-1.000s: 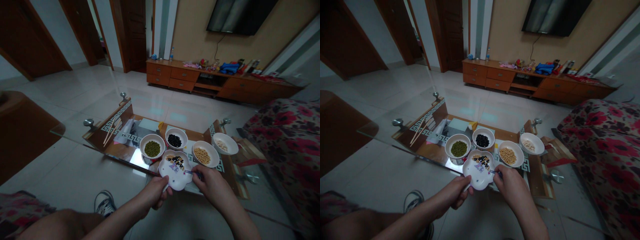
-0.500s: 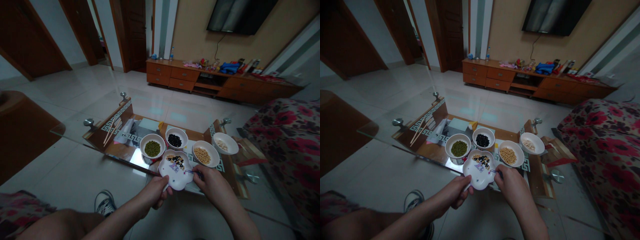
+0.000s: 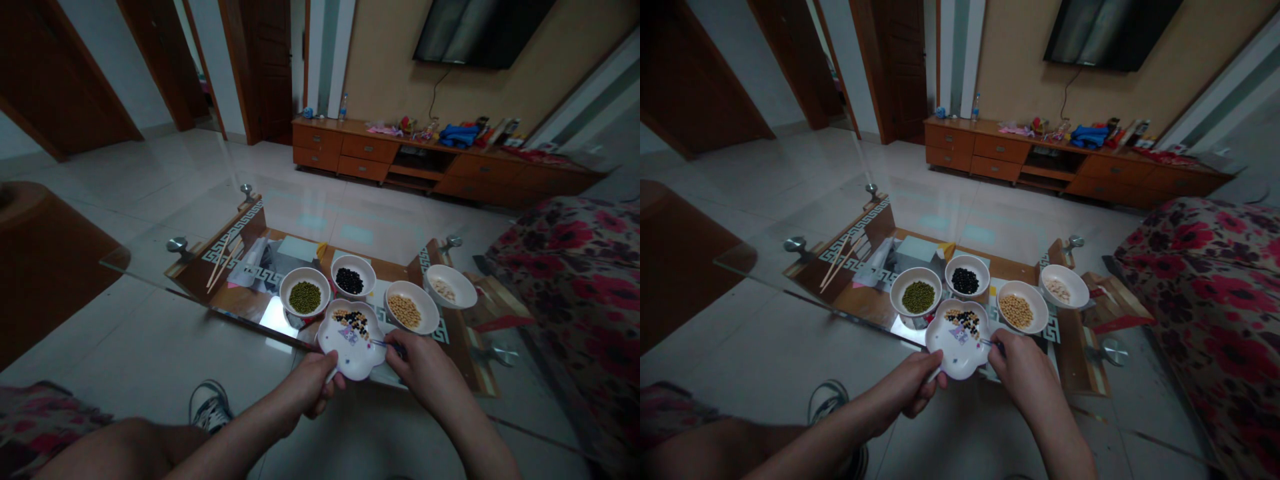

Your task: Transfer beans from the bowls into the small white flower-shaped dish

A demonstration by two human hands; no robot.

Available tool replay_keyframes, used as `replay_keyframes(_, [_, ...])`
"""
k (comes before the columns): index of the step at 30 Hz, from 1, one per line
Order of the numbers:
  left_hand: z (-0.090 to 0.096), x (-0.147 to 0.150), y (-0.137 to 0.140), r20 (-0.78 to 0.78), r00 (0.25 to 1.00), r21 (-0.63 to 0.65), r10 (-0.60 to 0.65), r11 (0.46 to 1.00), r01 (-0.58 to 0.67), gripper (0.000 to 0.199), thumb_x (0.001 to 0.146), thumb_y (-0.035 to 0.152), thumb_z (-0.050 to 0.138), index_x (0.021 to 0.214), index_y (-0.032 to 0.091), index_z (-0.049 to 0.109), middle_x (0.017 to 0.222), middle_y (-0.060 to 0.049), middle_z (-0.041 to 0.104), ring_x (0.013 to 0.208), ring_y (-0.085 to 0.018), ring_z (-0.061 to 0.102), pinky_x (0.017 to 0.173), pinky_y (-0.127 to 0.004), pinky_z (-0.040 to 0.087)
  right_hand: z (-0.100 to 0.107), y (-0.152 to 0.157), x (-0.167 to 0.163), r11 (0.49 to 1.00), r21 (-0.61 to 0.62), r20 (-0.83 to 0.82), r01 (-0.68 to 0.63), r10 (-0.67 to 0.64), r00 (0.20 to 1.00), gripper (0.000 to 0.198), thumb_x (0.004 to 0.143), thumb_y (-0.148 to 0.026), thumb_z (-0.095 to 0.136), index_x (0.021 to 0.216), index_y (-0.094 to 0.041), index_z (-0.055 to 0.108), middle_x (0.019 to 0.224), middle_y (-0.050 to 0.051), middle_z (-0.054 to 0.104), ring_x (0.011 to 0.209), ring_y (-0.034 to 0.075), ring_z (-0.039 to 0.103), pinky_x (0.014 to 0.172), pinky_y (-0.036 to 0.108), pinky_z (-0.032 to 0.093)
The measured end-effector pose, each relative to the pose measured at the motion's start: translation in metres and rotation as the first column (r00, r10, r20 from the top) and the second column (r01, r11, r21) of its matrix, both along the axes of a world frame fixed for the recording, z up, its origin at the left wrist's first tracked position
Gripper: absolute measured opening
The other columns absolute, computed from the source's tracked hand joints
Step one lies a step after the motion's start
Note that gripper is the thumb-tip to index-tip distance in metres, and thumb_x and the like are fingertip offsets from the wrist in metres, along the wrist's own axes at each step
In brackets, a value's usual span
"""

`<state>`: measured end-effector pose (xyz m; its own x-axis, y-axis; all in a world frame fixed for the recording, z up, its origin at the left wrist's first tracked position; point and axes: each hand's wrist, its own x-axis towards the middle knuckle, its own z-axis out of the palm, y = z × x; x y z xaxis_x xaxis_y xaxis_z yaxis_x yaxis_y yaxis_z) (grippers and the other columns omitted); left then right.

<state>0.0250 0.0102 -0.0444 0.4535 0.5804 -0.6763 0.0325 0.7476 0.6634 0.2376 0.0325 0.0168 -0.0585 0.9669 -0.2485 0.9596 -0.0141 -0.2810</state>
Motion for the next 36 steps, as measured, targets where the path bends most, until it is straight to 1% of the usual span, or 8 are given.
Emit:
replay_keyframes(4, [0.001,0.0,0.0,0.003,1.0,-0.001,0.009,1.0,-0.009,0.052,0.079,0.069,0.039,0.073,0.019,0.053,0.044,0.01,0.031,0.029,-0.005,0.017,0.036,-0.021,0.009,0.0,0.0,0.001,0.999,-0.02,-0.045,-0.026,0.025,0.999,0.024,0.084,-0.031,0.046,0.087,-0.023,0.068,0.081,0.006,0.071,0.079,0.019,0.065,0.067,0.026,0.041])
replay_keyframes(11, [0.001,0.0,0.0,-0.001,1.0,-0.025,0.015,1.0,-0.015,0.05,0.082,0.065,0.038,0.072,0.019,0.053,0.044,0.01,0.03,0.03,-0.004,0.015,0.036,-0.021,0.008,-0.003,0.0,0.002,1.0,-0.011,-0.04,-0.011,0.011,0.999,0.025,0.084,-0.033,0.045,0.089,-0.024,0.068,0.082,0.006,0.071,0.079,0.019,0.066,0.067,0.026,0.042])
replay_keyframes(15, [0.0,0.0,0.0,-0.005,1.0,-0.018,0.009,1.0,-0.009,0.051,0.082,0.066,0.037,0.074,0.019,0.053,0.044,0.01,0.031,0.029,-0.004,0.016,0.036,-0.02,0.008,-0.002,0.0,0.001,0.999,-0.018,-0.059,-0.03,0.029,0.998,0.025,0.084,-0.032,0.045,0.089,-0.024,0.068,0.083,0.006,0.071,0.08,0.019,0.066,0.068,0.026,0.042])
replay_keyframes(21, [0.0,0.001,0.001,-0.016,1.0,-0.03,0.01,1.0,-0.011,0.049,0.085,0.062,0.035,0.072,0.019,0.054,0.043,0.009,0.031,0.03,-0.005,0.017,0.035,-0.021,0.009,0.001,0.0,0.001,0.999,-0.025,-0.063,-0.044,0.042,0.997,0.025,0.085,-0.032,0.044,0.09,-0.024,0.068,0.083,0.005,0.071,0.081,0.019,0.066,0.069,0.027,0.043])
replay_keyframes(24, [-0.001,0.001,0.001,-0.007,1.0,-0.02,0.002,1.0,-0.002,0.05,0.085,0.063,0.034,0.073,0.019,0.054,0.043,0.009,0.031,0.029,-0.005,0.017,0.035,-0.021,0.009,0.004,0.0,0.001,0.999,0.003,-0.06,-0.052,0.052,0.997,0.026,0.085,-0.031,0.044,0.09,-0.024,0.068,0.082,0.005,0.071,0.081,0.019,0.067,0.069,0.027,0.044])
replay_keyframes(29, [0.001,0.001,0.0,-0.016,1.0,-0.012,-0.002,1.0,0.002,0.051,0.083,0.066,0.035,0.073,0.019,0.053,0.044,0.009,0.032,0.029,-0.005,0.018,0.037,-0.021,0.009,0.007,-0.002,0.003,0.997,0.069,-0.078,-0.023,0.029,0.997,0.027,0.085,-0.034,0.044,0.093,-0.026,0.069,0.081,0.004,0.072,0.075,0.019,0.067,0.066,0.027,0.046])
replay_keyframes(33, [0.002,0.0,0.0,-0.016,1.0,-0.001,-0.009,1.0,0.009,0.056,0.079,0.071,0.037,0.073,0.019,0.053,0.044,0.01,0.031,0.029,-0.004,0.018,0.038,-0.02,0.01,0.01,-0.003,0.01,0.979,0.201,-0.095,0.022,-0.003,0.995,0.031,0.086,-0.039,0.044,0.1,-0.025,0.068,0.085,0.006,0.073,0.075,0.02,0.068,0.065,0.028,0.046])
replay_keyframes(36, [0.001,0.0,0.0,-0.002,1.0,0.012,-0.003,1.0,0.003,0.057,0.076,0.074,0.039,0.074,0.018,0.053,0.044,0.01,0.032,0.029,-0.004,0.018,0.038,-0.02,0.009,0.014,-0.003,0.016,0.941,0.321,-0.041,0.103,-0.095,0.995,0.034,0.087,-0.04,0.043,0.103,-0.024,0.068,0.083,0.007,0.073,0.072,0.021,0.067,0.062,0.029,0.045])
